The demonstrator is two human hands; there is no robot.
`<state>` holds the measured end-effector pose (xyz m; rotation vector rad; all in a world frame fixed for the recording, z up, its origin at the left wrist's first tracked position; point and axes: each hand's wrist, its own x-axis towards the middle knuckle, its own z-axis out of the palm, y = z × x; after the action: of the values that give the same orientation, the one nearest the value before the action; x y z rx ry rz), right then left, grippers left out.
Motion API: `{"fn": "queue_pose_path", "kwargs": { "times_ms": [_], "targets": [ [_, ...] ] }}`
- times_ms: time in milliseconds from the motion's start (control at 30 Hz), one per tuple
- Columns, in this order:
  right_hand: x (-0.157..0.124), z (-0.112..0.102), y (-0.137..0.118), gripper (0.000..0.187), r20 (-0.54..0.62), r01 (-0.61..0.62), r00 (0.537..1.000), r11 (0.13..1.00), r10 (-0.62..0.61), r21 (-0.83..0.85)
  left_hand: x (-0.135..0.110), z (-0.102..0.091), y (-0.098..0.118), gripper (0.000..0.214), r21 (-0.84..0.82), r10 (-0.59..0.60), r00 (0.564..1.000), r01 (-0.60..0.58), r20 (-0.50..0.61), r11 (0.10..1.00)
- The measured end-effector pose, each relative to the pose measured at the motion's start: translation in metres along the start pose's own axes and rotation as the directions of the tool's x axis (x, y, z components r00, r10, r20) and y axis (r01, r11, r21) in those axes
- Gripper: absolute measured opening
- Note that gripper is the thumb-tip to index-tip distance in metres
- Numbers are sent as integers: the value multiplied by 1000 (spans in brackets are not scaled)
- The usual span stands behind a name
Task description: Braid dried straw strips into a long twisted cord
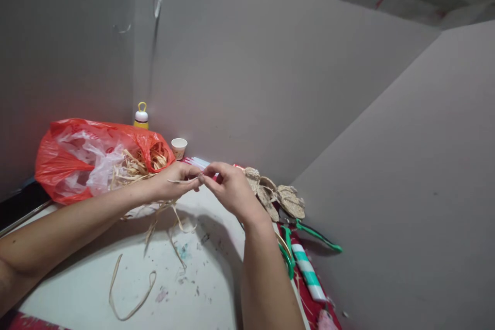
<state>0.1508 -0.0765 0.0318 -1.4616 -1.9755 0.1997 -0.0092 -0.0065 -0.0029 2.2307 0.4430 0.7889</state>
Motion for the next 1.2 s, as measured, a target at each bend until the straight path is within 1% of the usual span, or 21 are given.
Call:
{"fn": "queue_pose_path", "kwargs": {
  "times_ms": [100, 167, 200, 267, 367, 433, 533, 633, 700, 767, 833, 900, 967, 1000, 1067, 1133, 1200],
  "targets": [
    [-1, -1, 1, 19, -6, -15, 1000, 999, 15, 47, 0, -2, 1, 28, -142, -57, 997, 64, 54, 988],
    [-3, -3, 4, 19, -29, -32, 999, 994, 35, 104, 0, -4, 3, 29, -269, -96, 991, 118, 95, 956],
    [-4, -4, 5, 19, -41, -38, 998, 991, 43, 129, 0, -5, 4, 30, -322, -109, 989, 137, 103, 937],
    [-5, -5, 7, 19, -63, -37, 997, 987, 48, 158, 1, -6, 6, 31, -404, -133, 988, 154, 81, 902],
    [-5, -5, 6, 16, -99, 14, 995, 993, -2, 120, 1, -8, 9, 29, -505, -191, 982, 165, 0, 847],
    [-6, -4, 2, 14, -111, 59, 992, 996, -52, 65, 2, -9, 10, 25, -578, -239, 971, 180, -28, 796],
    [-6, -4, -4, 13, -101, 101, 990, 995, -102, -12, 3, -9, 8, 22, -681, -298, 954, 225, 10, 696],
    [-6, -4, -7, 13, -101, 125, 986, 990, -130, -57, 5, -10, 2, 24, -752, -350, 936, 265, 48, 603],
    [-7, -4, -8, 14, -94, 131, 986, 989, -137, -70, 6, -10, -1, 26, -778, -373, 926, 278, 61, 563],
    [-8, -6, -8, 15, -61, 122, 990, 990, -126, -64, 7, -11, -1, 25, -797, -372, 925, 277, 71, 536],
    [-9, -8, -6, 15, -31, 81, 996, 996, -82, -24, 6, -12, 1, 22, -806, -349, 933, 270, 85, 527],
    [-9, -9, -2, 15, -77, 10, 997, 999, -6, 49, 5, -13, 4, 20, -804, -305, 946, 268, 114, 530],
    [-8, -10, 1, 22, -138, -53, 988, 989, 73, 141, 4, -13, 7, 19, -790, -252, 955, 274, 156, 548],
    [-7, -10, 1, 25, -133, -73, 986, 979, 99, 188, 3, -13, 9, 19, -781, -231, 958, 273, 169, 561],
    [-5, -9, 0, 27, -40, -101, 992, 957, 117, 273, 2, -13, 10, 20, -759, -202, 963, 264, 177, 596],
    [-4, -9, -3, 23, 43, -133, 991, 934, 126, 330, 1, -11, 10, 22, -730, -185, 970, 243, 160, 639],
    [-3, -8, -5, 20, 59, -160, 987, 917, 149, 365, 1, -10, 10, 23, -693, -160, 978, 210, 137, 690]
  ]
}}
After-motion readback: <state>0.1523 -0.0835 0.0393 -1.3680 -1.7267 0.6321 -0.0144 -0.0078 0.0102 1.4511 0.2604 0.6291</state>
